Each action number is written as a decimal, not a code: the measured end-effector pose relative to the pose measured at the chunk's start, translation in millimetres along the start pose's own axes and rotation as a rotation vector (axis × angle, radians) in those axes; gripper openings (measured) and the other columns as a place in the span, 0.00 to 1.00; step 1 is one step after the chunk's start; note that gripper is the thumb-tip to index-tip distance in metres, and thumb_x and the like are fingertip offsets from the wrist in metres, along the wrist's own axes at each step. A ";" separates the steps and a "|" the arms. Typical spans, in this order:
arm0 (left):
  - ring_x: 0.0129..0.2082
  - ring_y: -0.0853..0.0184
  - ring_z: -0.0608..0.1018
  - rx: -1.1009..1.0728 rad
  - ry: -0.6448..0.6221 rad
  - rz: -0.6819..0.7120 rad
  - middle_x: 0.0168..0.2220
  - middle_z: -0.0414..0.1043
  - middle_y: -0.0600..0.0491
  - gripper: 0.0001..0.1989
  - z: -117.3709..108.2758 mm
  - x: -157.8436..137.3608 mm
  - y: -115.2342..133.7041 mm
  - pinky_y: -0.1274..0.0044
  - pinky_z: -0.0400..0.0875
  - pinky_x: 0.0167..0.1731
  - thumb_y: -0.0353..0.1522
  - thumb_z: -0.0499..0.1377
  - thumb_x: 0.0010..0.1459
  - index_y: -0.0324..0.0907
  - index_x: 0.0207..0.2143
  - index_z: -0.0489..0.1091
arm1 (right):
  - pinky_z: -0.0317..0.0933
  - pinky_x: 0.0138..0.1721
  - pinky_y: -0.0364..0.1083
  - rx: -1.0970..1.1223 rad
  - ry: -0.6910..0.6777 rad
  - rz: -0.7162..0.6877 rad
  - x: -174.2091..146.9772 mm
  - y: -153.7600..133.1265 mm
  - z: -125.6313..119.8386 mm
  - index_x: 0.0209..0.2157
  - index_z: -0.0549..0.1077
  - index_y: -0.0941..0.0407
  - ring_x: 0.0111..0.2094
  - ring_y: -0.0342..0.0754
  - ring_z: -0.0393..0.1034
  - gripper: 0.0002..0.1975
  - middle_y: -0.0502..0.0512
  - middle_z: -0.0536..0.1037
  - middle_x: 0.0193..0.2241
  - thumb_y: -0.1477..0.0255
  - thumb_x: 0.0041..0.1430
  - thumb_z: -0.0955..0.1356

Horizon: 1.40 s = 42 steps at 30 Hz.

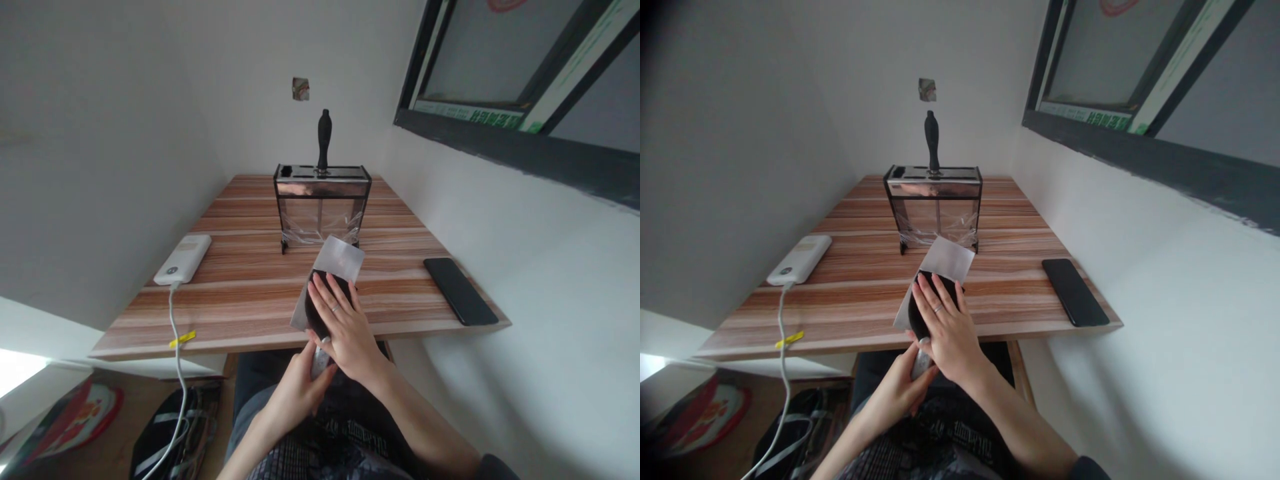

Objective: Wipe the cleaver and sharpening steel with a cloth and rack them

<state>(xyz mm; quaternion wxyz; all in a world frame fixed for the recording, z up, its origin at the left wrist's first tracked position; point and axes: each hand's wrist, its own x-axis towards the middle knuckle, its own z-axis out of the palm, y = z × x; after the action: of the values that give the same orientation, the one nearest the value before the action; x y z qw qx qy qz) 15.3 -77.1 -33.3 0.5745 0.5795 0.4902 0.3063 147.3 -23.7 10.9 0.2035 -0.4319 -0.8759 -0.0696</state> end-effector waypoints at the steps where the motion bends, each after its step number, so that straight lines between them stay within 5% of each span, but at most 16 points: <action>1: 0.09 0.76 0.62 0.002 -0.010 -0.002 0.15 0.60 0.64 0.14 -0.2 -0.4 0.9 0.85 0.57 0.09 0.36 0.54 0.58 0.39 0.45 0.59 | 0.34 0.64 0.60 -0.005 0.012 0.016 2.5 2.8 0.0 0.65 0.44 0.60 0.67 0.53 0.34 0.32 0.53 0.43 0.66 0.62 0.64 0.57; 16: 0.10 0.76 0.62 0.045 -0.025 -0.025 0.16 0.58 0.64 0.09 0.7 -4.3 4.8 0.86 0.56 0.09 0.38 0.52 0.59 0.42 0.36 0.58 | 0.33 0.64 0.61 -0.019 0.123 0.132 31.4 36.6 -3.8 0.66 0.41 0.58 0.67 0.53 0.33 0.32 0.56 0.45 0.66 0.62 0.65 0.57; 31: 0.09 0.75 0.61 -0.014 0.057 -0.036 0.14 0.60 0.64 0.12 -6.8 -0.4 3.3 0.85 0.57 0.09 0.38 0.53 0.58 0.40 0.40 0.59 | 0.35 0.65 0.59 0.046 -0.031 -0.190 18.9 12.4 -3.4 0.65 0.45 0.57 0.67 0.50 0.35 0.32 0.52 0.47 0.66 0.66 0.63 0.60; 42: 0.08 0.75 0.61 -0.047 0.086 -0.027 0.11 0.57 0.63 0.11 -10.2 -0.3 -9.1 0.84 0.55 0.08 0.37 0.54 0.54 0.43 0.24 0.55 | 0.36 0.64 0.58 0.143 -0.130 -0.396 6.9 1.7 -1.3 0.63 0.52 0.55 0.66 0.48 0.38 0.28 0.51 0.52 0.64 0.67 0.62 0.60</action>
<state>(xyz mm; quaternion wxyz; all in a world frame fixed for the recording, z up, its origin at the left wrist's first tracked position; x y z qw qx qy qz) 3.8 -75.0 -40.5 0.5704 0.5455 0.5148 0.3348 145.2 -18.0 14.8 0.1592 -0.2395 -0.9576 -0.0180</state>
